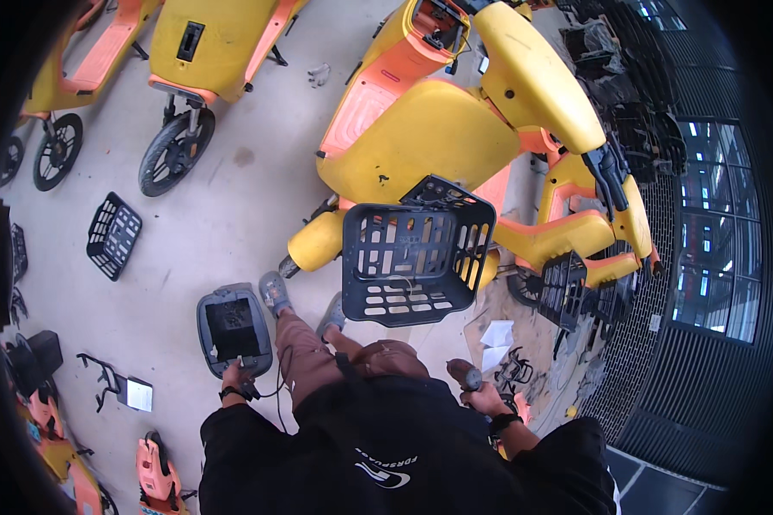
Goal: The person removes a front fender from a yellow scooter by hand, then uses a power drill to unscrew and remove a front storage basket from another scooter, before beginning to unscrew the dashboard assembly.
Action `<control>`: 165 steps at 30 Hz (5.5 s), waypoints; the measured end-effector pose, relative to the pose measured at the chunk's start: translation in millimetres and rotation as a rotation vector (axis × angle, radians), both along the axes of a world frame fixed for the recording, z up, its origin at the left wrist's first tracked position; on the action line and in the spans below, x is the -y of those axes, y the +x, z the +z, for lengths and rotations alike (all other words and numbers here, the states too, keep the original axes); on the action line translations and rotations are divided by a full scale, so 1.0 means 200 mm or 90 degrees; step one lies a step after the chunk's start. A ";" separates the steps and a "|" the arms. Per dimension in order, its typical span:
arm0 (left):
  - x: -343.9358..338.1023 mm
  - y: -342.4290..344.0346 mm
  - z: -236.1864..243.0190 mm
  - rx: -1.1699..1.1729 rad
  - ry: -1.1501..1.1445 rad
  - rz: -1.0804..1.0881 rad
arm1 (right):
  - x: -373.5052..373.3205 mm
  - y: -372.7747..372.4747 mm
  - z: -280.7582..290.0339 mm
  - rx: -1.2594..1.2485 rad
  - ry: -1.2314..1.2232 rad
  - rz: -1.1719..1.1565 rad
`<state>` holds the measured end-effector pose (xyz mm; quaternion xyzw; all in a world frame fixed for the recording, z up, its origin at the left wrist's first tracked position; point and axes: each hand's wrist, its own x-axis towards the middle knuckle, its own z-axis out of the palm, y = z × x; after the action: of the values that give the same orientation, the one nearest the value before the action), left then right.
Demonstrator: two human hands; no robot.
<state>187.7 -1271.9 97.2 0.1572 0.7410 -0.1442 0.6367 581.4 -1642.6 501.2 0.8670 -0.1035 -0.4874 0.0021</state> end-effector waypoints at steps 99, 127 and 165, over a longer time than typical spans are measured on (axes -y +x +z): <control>0.15 2.51 1.77 0.485 0.393 -0.589 | -0.88 0.78 -0.42 0.341 0.717 0.115; 0.19 2.46 1.81 0.467 0.277 -0.567 | -0.80 0.79 -0.39 0.371 0.685 0.199; 0.04 2.96 1.58 0.241 0.779 -1.037 | -0.59 0.73 -0.34 0.349 0.685 0.227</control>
<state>779.9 -1280.4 412.4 0.9274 0.2446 -0.1026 0.2637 728.3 -1524.8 432.8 0.8441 0.3054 -0.2235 -0.3799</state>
